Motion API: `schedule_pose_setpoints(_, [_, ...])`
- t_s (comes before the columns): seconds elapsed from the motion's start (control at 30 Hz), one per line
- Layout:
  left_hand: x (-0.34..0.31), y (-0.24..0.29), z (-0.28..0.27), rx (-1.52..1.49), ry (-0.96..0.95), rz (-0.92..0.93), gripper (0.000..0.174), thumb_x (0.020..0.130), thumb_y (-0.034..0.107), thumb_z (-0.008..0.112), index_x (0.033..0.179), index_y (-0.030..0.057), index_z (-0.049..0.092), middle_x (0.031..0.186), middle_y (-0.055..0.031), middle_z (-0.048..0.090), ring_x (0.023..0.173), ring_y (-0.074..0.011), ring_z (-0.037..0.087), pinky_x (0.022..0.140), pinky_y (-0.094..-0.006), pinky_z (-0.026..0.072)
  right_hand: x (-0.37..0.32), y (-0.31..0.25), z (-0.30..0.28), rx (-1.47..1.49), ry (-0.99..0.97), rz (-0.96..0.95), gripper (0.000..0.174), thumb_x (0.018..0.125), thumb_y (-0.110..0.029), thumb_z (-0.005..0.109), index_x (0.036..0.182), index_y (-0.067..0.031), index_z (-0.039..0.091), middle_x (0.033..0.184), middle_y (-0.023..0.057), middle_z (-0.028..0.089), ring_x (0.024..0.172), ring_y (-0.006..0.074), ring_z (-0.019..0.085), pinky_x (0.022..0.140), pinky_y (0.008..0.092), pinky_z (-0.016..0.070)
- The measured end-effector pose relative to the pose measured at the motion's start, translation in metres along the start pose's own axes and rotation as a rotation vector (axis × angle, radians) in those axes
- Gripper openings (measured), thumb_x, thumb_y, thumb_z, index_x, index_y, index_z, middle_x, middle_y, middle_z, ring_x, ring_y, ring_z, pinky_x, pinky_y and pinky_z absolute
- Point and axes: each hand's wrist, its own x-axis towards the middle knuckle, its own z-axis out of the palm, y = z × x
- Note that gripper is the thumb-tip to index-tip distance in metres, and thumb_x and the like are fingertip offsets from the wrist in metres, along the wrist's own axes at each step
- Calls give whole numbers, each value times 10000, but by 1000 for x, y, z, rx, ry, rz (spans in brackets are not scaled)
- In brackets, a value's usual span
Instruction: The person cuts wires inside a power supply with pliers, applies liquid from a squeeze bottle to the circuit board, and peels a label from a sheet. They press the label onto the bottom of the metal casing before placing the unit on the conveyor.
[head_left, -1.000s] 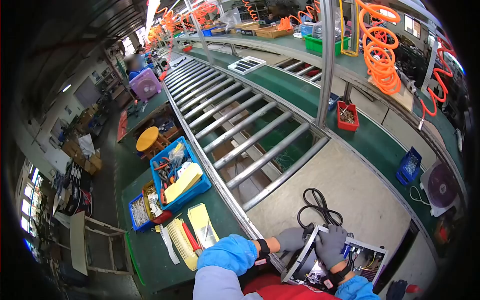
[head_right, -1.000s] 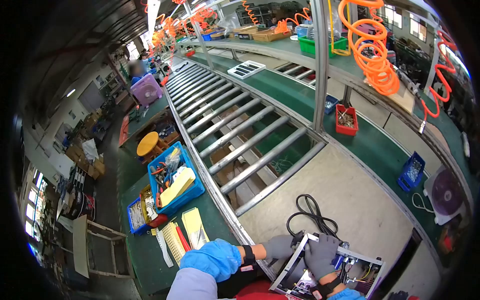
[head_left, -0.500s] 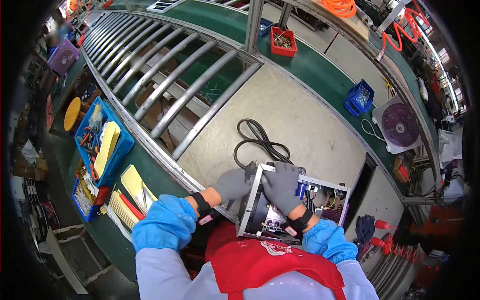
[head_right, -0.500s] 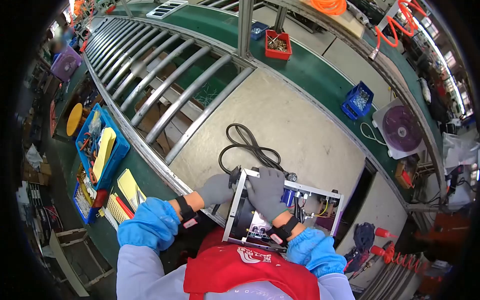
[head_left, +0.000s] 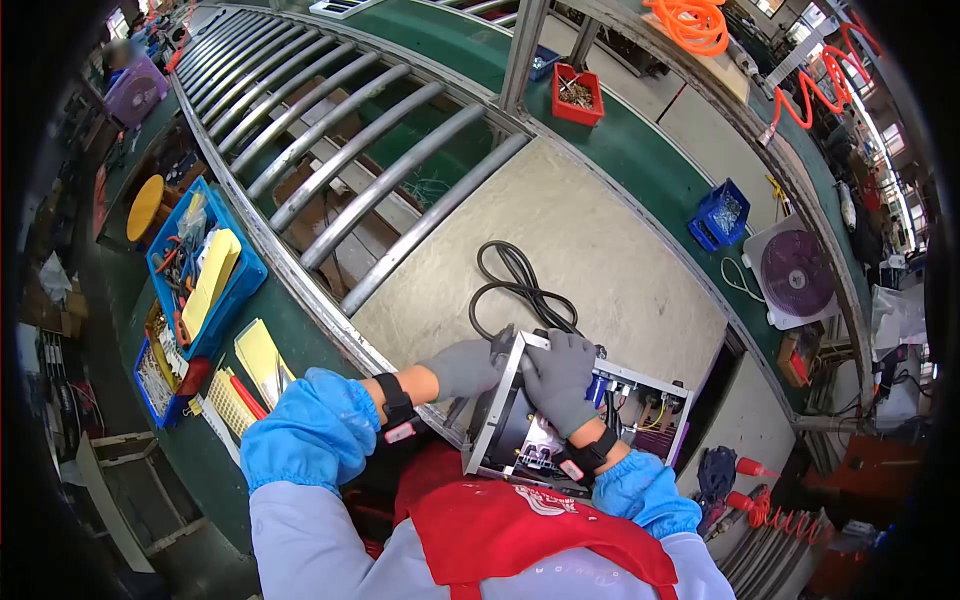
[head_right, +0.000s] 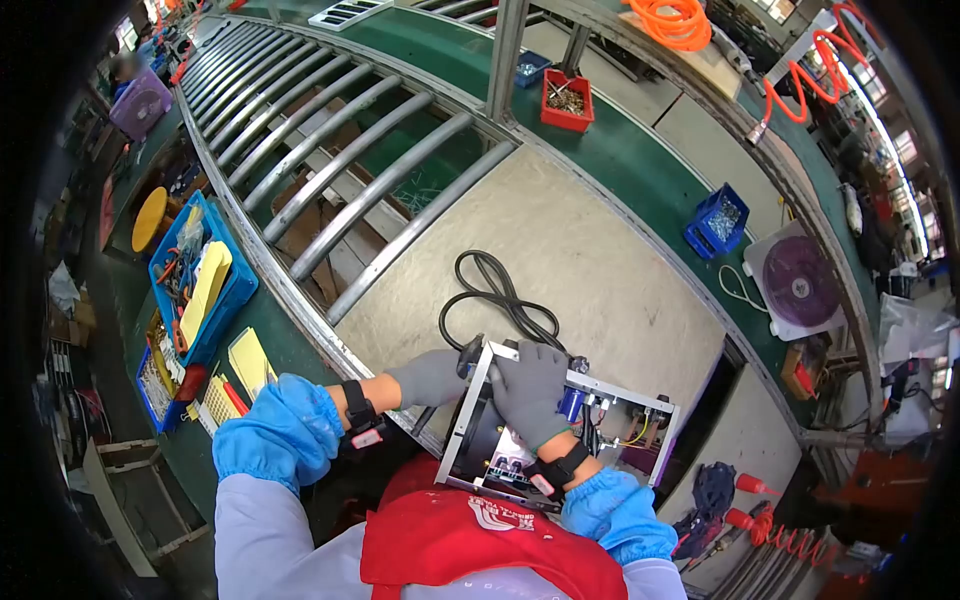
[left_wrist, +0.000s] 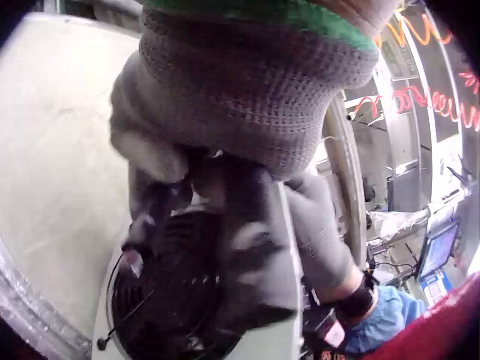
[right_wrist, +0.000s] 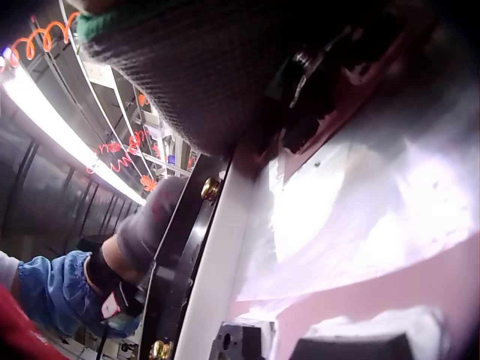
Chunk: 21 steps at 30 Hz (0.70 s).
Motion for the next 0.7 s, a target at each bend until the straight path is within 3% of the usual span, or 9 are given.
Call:
schedule_pose_setpoints(0.1, [12, -18, 16, 215, 111, 27, 228, 814, 248, 656, 888, 34, 685, 798, -214, 706, 768, -402, 702, 684, -493, 546, 1, 0, -2, 1, -11, 1, 206, 822, -304, 682, 946, -165, 770, 1039, 104, 611, 1016, 315, 541, 917, 498, 369])
schedule_pose_setpoints(0.2, [17, -24, 27, 142, 433, 202, 198, 811, 240, 657, 872, 52, 678, 848, -213, 718, 791, -414, 704, 688, -503, 550, 2, 0, -1, -29, -10, 0, 212, 833, -312, 679, 969, -173, 765, 1014, 92, 604, 1008, 307, 541, 912, 491, 369])
schedule_pose_setpoints(0.3, [6, -12, 14, 118, 287, 97, 197, 798, 229, 672, 868, 44, 674, 854, -209, 717, 766, -406, 703, 674, -503, 543, 1, 1, -1, -43, 22, -25, 215, 844, -320, 677, 978, -174, 759, 985, 83, 598, 995, 299, 545, 903, 484, 369])
schedule_pose_setpoints(0.4, [-5, 17, -21, -81, -210, -153, 225, 796, 239, 679, 891, 35, 683, 847, -214, 717, 759, -392, 705, 684, -485, 544, -1, 0, 1, -17, 22, -5, 195, 823, -304, 678, 913, -156, 769, 1042, 105, 615, 1017, 317, 544, 914, 493, 372])
schedule_pose_setpoints(0.5, [-9, 24, -24, -47, -175, -115, 279, 812, 276, 665, 922, 21, 696, 848, -223, 716, 763, -378, 708, 697, -466, 547, 2, 1, 1, -15, 17, -10, 199, 824, -307, 679, 905, -148, 767, 1049, 109, 616, 1019, 318, 545, 913, 494, 372])
schedule_pose_setpoints(0.7, [15, -28, 29, 172, 175, 39, 366, 857, 366, 635, 967, 25, 707, 881, -232, 720, 816, -377, 721, 739, -473, 558, 0, 0, 1, -3, 30, -14, 199, 822, -305, 684, 913, -145, 761, 1057, 107, 616, 1021, 317, 548, 909, 491, 375])
